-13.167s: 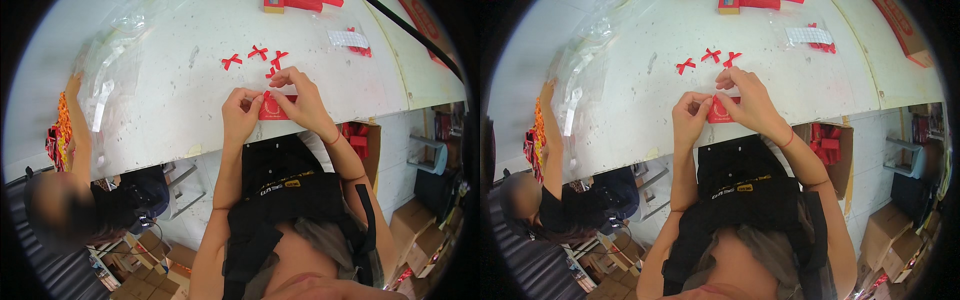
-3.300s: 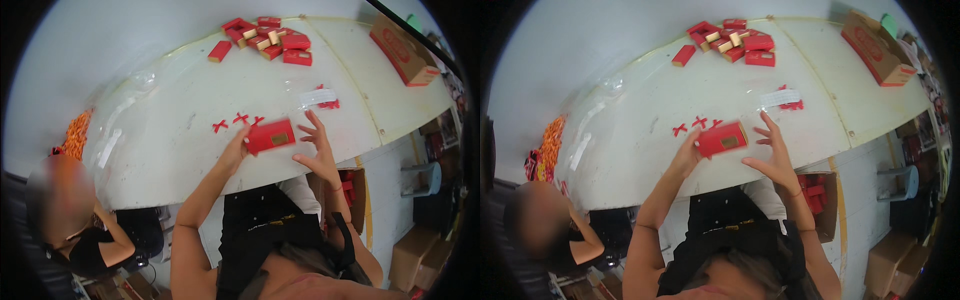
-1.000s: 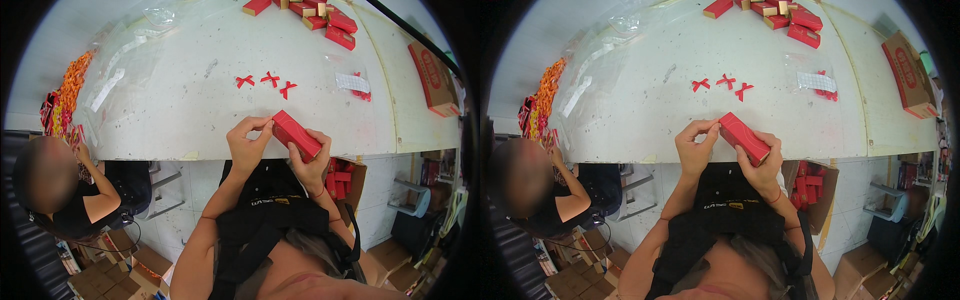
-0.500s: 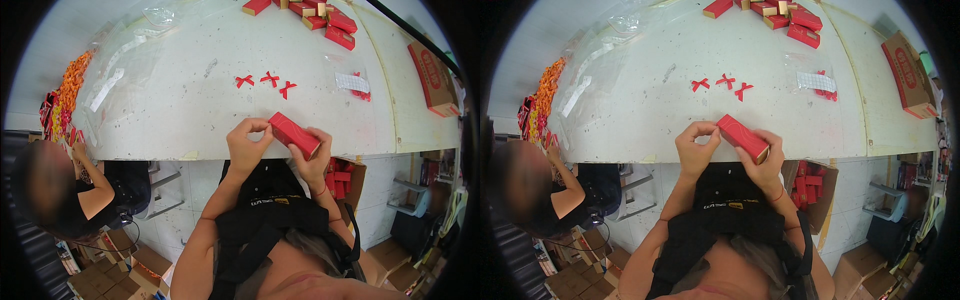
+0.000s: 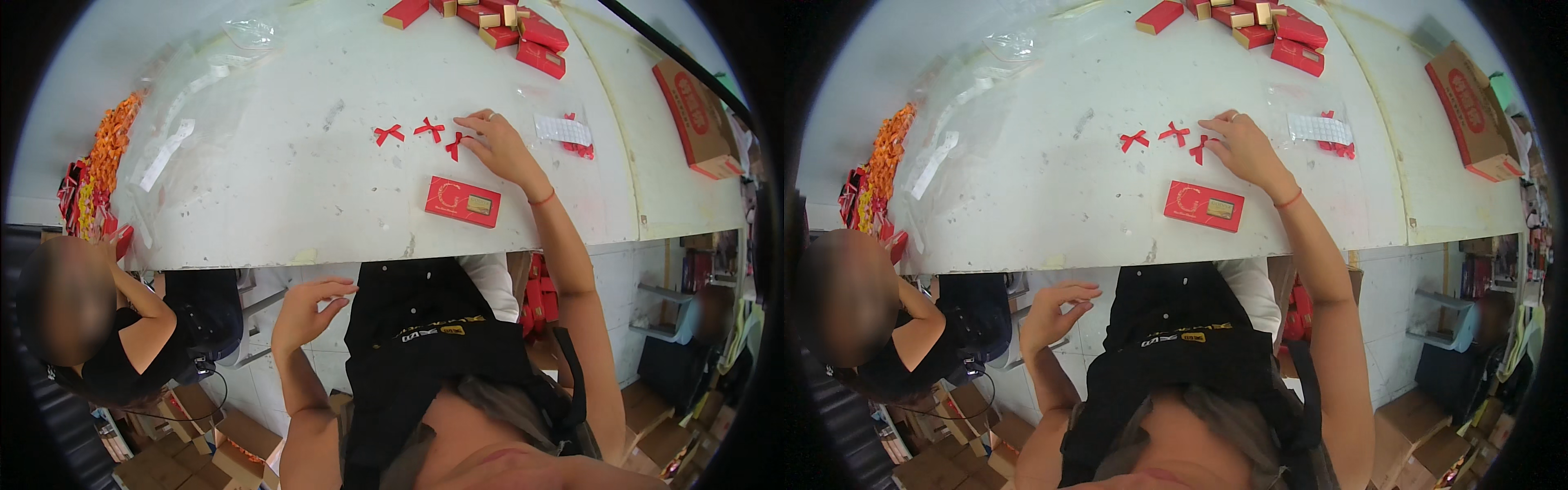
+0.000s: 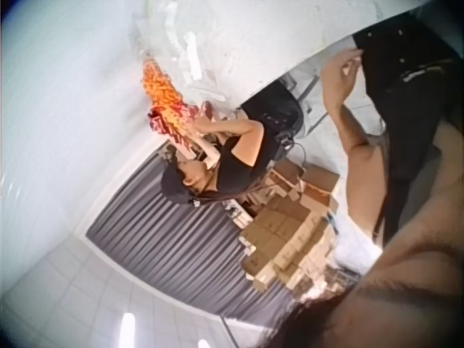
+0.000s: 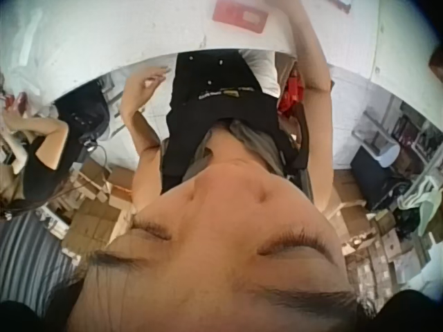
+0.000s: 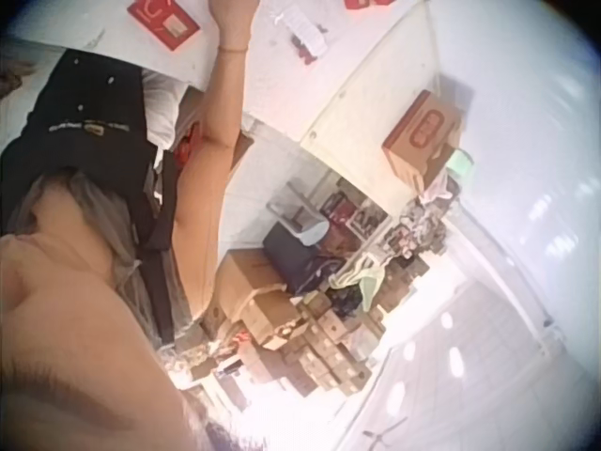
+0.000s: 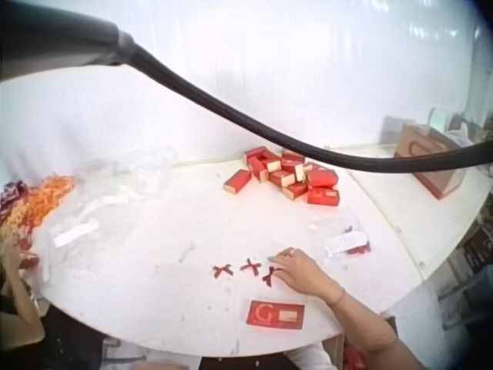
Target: The person assembles small red rectangular boxes by folding flaps and inserting a small item into each. They then attach a red ribbon to the top of each box and place the finished units on the table.
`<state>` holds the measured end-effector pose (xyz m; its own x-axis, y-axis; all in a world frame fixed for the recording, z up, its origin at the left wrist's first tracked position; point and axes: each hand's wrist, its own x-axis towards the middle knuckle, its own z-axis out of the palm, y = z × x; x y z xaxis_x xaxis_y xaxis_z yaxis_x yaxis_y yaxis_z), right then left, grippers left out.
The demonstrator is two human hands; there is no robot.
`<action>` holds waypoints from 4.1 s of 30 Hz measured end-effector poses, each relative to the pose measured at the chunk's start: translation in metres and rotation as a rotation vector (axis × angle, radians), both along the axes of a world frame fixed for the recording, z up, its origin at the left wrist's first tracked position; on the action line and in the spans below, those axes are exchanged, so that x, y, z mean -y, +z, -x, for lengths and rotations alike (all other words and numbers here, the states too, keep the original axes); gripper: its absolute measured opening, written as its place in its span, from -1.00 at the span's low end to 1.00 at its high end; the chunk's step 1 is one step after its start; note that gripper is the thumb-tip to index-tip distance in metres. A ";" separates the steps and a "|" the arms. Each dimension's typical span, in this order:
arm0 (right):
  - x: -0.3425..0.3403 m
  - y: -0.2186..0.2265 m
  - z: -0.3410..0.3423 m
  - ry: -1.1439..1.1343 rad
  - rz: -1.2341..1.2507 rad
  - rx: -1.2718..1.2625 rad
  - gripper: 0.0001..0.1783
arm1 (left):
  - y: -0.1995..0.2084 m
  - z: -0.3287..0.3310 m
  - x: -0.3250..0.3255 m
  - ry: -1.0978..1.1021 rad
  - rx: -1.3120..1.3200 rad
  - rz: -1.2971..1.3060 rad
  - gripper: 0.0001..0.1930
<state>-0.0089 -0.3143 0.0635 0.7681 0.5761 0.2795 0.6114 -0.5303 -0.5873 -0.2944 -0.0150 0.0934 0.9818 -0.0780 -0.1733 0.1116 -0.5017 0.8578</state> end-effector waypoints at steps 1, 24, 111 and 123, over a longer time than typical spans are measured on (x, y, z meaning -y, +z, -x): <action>-0.002 -0.001 -0.005 -0.017 -0.004 -0.045 -0.75 | -0.001 -0.002 0.004 -0.044 0.181 0.012 -0.86; -0.010 0.011 0.011 0.243 -0.274 -0.517 -0.84 | -0.033 -0.144 0.089 0.158 0.365 0.307 -0.61; -0.001 0.005 0.155 0.127 -0.452 -0.031 -0.29 | -0.028 -0.099 0.085 0.184 0.474 -0.011 -0.84; -0.012 -0.003 0.183 0.050 -0.393 0.122 -0.34 | -0.034 -0.090 0.099 0.333 0.503 0.055 -0.90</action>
<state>-0.1922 -0.3027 0.0604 0.6892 0.4434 0.5731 0.7087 -0.2481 -0.6605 -0.2041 -0.1143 0.0597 0.9155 0.2516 0.3138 -0.1708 -0.4631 0.8697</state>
